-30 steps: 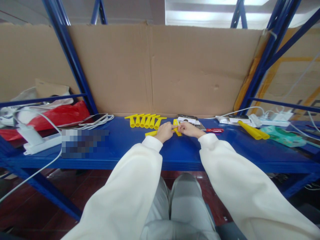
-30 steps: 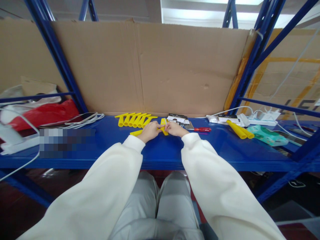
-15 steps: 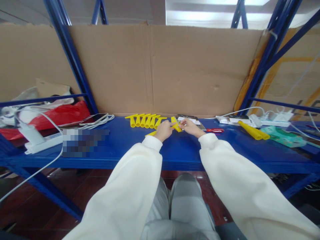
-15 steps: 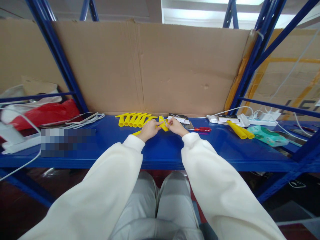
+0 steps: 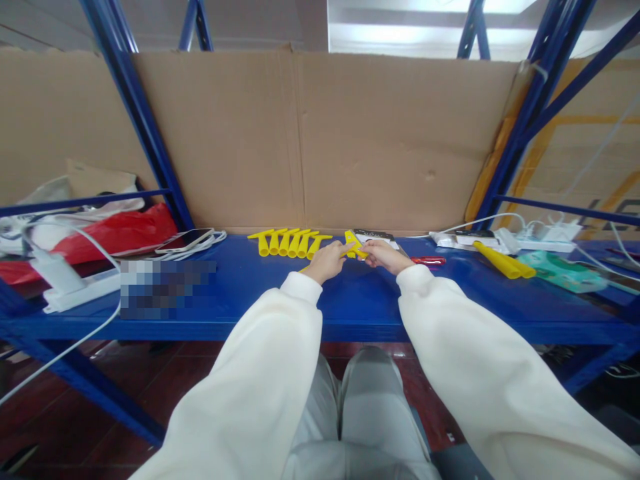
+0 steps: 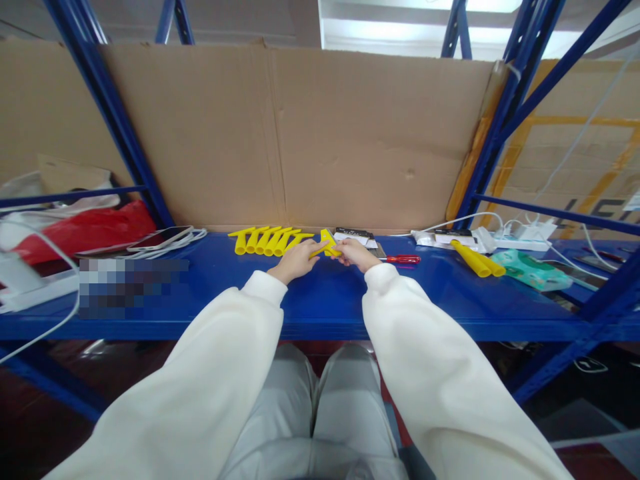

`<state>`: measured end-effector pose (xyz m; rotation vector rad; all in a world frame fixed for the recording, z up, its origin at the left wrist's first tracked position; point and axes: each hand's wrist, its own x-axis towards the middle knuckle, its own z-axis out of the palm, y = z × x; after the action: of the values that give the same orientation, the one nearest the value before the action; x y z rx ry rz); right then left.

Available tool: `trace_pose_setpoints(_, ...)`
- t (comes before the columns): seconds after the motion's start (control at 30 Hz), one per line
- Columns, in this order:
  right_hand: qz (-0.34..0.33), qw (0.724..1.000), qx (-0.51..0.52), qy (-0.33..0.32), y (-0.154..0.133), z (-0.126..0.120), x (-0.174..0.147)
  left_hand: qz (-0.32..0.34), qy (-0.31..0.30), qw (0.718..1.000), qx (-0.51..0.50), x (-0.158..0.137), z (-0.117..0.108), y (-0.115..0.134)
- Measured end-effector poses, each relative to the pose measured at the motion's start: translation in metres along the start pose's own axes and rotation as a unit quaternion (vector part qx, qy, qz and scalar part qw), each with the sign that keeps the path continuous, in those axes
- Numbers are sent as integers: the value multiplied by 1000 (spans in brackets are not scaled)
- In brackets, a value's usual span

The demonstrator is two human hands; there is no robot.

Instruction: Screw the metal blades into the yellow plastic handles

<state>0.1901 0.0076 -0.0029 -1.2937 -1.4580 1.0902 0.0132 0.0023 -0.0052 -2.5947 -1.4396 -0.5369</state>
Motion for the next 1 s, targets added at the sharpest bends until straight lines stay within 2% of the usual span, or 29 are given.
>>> trace_pose_setpoints(0.1,5,1000,19,13,0,-3,3,24,-31,999,32,-3,-1,0)
trace_pose_setpoints(0.27,13,1000,25,-3,1,-4,5,43,-54,996,60,-5,-3,5)
trace_pose_setpoints(0.4,12,1000,13,-12,2,-5,4,47,-57,996,59,-6,-4,8)
trace_pose_setpoints(0.5,-14,1000,-4,6,2,-14,6,41,-44,997,41,-6,-4,8)
trace_pose_setpoints(0.6,-49,992,-88,73,4,-32,10,19,-7,1000,-10,-4,-3,4)
trace_pose_setpoints(0.63,-58,983,-143,100,6,-39,12,10,11,999,-38,-2,-2,2)
trace_pose_setpoints(0.7,-67,948,-272,151,9,-53,15,-6,55,992,-115,2,-1,-2)
trace_pose_setpoints(0.77,-55,899,-397,174,13,-63,16,-25,101,969,-224,6,1,-4)
trace_pose_setpoints(0.83,-38,863,-476,168,15,-69,15,-67,121,928,-346,9,3,-3)
trace_pose_setpoints(0.9,-30,844,-515,147,16,-70,13,-131,105,883,-439,10,3,0)
trace_pose_setpoints(1.0,-23,825,-551,124,15,-65,11,-220,78,819,-524,8,-2,7)
